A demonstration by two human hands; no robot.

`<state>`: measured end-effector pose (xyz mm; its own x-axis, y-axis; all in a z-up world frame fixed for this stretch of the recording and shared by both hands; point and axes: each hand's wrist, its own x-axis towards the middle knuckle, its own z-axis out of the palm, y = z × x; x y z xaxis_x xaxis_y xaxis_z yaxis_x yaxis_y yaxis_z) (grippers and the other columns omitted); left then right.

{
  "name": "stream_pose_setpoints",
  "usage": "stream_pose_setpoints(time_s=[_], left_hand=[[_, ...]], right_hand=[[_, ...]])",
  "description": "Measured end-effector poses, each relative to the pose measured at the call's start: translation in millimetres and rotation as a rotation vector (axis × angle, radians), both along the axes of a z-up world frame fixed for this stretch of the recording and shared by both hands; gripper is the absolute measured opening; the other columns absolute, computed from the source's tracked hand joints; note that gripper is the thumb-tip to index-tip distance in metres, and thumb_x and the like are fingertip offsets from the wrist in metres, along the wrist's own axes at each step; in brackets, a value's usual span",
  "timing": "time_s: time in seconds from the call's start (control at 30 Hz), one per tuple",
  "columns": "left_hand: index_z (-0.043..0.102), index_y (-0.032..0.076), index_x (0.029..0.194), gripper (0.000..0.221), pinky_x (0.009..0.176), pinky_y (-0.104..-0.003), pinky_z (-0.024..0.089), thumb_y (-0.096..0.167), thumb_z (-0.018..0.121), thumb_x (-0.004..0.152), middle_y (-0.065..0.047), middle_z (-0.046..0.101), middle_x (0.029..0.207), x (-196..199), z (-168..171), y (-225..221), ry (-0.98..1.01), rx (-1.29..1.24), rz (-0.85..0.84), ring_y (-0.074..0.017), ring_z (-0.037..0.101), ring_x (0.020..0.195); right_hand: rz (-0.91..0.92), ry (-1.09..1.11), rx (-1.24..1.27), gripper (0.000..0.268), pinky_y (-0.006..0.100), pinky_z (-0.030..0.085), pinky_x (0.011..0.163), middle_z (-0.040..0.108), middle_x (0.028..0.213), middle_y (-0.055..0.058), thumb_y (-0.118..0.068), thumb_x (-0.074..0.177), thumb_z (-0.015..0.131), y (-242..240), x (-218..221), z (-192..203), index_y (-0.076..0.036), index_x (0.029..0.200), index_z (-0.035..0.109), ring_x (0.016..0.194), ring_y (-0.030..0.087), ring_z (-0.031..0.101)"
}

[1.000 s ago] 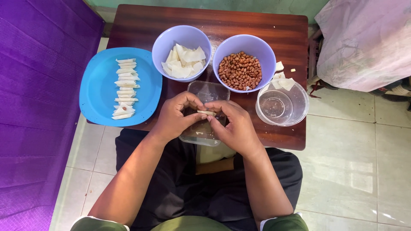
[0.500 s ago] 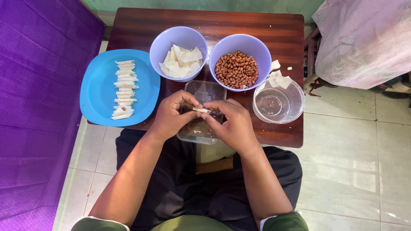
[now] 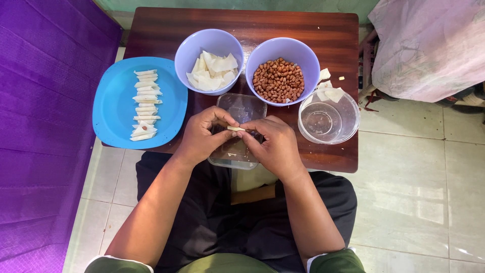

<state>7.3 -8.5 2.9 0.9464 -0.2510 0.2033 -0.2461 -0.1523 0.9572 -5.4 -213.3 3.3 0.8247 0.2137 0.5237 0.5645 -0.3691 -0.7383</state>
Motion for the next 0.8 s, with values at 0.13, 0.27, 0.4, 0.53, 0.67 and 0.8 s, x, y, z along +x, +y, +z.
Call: stream_pose_setpoints(time_s=[0.13, 0.27, 0.4, 0.53, 0.67, 0.8], left_hand=[[0.072, 0.006, 0.099, 0.024, 0.084, -0.032, 0.057, -0.001, 0.084, 0.080, -0.008, 0.078, 0.085, -2.8, 5.8, -1.6, -0.003, 0.010, 0.005, -0.0129, 0.074, 0.084], [0.072, 0.006, 0.100, 0.023, 0.084, -0.031, 0.057, 0.000, 0.084, 0.081, -0.008, 0.078, 0.086, -2.8, 4.7, -1.8, -0.005, -0.008, 0.005, -0.0121, 0.074, 0.084], [0.073, 0.006, 0.101, 0.024, 0.084, -0.031, 0.058, 0.001, 0.085, 0.080, -0.008, 0.078, 0.087, -2.7, 3.4, -1.5, -0.007, -0.019, 0.006, -0.0125, 0.075, 0.084], [0.072, 0.006, 0.101, 0.024, 0.084, -0.031, 0.058, 0.002, 0.085, 0.081, -0.009, 0.079, 0.087, -2.6, 2.6, -1.5, 0.005, -0.015, 0.007, -0.0129, 0.076, 0.084], [0.072, 0.005, 0.101, 0.023, 0.083, -0.031, 0.058, 0.003, 0.085, 0.082, -0.009, 0.078, 0.087, -2.7, 2.3, -2.0, 0.017, -0.019, 0.014, -0.0128, 0.075, 0.083], [0.072, 0.005, 0.101, 0.021, 0.083, -0.031, 0.058, 0.002, 0.083, 0.083, -0.008, 0.077, 0.086, -2.3, 5.3, -2.9, 0.019, -0.010, 0.018, -0.0117, 0.074, 0.083]], right_hand=[[-0.007, 0.012, -0.018, 0.009, 0.043, 0.057, 0.072, 0.076, 0.080, 0.008, -0.013, 0.088, 0.079, -0.1, -0.8, 2.0, -0.011, 0.096, 0.078, 0.077, 0.035, 0.072], [-0.016, 0.019, -0.032, 0.006, 0.043, 0.057, 0.073, 0.076, 0.080, 0.007, -0.014, 0.090, 0.077, 0.9, -1.0, 4.2, -0.013, 0.096, 0.078, 0.077, 0.034, 0.072], [-0.037, 0.024, -0.035, 0.007, 0.041, 0.058, 0.073, 0.076, 0.080, 0.007, -0.015, 0.090, 0.077, 1.0, -1.2, 1.1, -0.013, 0.096, 0.078, 0.078, 0.033, 0.072], [-0.024, 0.021, -0.027, 0.007, 0.044, 0.057, 0.073, 0.076, 0.080, 0.010, -0.014, 0.091, 0.076, 1.4, -1.9, 5.6, -0.012, 0.097, 0.077, 0.078, 0.036, 0.072], [-0.027, 0.022, -0.023, 0.006, 0.045, 0.057, 0.072, 0.075, 0.079, 0.011, -0.013, 0.091, 0.076, 1.7, -2.0, 7.3, -0.011, 0.096, 0.077, 0.077, 0.038, 0.072], [-0.032, 0.020, -0.020, 0.007, 0.045, 0.057, 0.072, 0.075, 0.079, 0.010, -0.013, 0.091, 0.076, 2.1, -3.0, 7.8, -0.011, 0.097, 0.077, 0.077, 0.038, 0.072]])
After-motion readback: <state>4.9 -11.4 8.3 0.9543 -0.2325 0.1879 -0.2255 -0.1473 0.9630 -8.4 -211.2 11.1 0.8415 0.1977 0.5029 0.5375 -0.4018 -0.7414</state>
